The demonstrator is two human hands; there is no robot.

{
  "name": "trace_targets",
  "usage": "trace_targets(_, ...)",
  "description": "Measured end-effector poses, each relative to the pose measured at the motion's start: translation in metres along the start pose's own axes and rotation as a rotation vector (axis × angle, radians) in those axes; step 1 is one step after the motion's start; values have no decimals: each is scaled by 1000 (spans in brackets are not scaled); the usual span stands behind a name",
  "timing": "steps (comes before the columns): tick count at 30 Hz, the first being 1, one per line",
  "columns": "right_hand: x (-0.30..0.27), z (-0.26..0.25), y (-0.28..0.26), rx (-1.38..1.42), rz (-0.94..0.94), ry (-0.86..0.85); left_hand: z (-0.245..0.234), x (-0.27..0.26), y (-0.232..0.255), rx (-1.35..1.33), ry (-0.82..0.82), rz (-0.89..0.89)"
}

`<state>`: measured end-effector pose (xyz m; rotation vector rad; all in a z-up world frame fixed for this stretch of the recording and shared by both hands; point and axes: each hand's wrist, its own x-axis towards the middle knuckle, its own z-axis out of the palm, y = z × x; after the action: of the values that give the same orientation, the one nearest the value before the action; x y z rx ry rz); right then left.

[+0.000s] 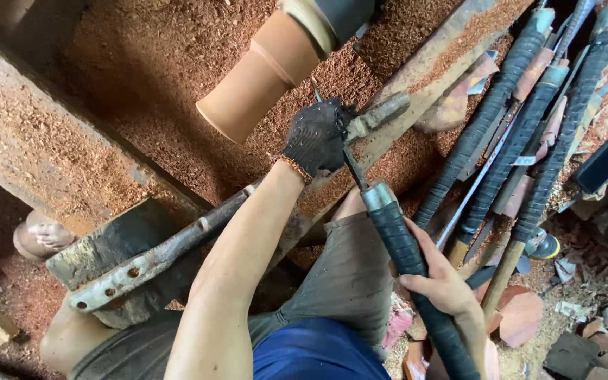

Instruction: Using a wood lathe and chisels to shape and carve a spinning wooden vessel.

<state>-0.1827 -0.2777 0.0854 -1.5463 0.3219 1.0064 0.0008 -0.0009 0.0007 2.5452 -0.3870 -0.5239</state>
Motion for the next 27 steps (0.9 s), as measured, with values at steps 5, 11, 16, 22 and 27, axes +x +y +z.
trace_targets(5,5,1,-5,-39,-1,50,14,2,-7,31,9,-24)
trace_targets(11,2,-11,-14,-23,31,17,10,0,-3,20,1,-46)
trace_targets(16,4,-25,-27,-86,45,-44,18,-2,-7,37,100,-32)
trace_targets(22,10,-46,-41,-190,131,-87,19,-3,-3,28,194,-35)
trace_targets(27,15,-57,-54,-178,137,-119,3,-1,7,49,33,-168)
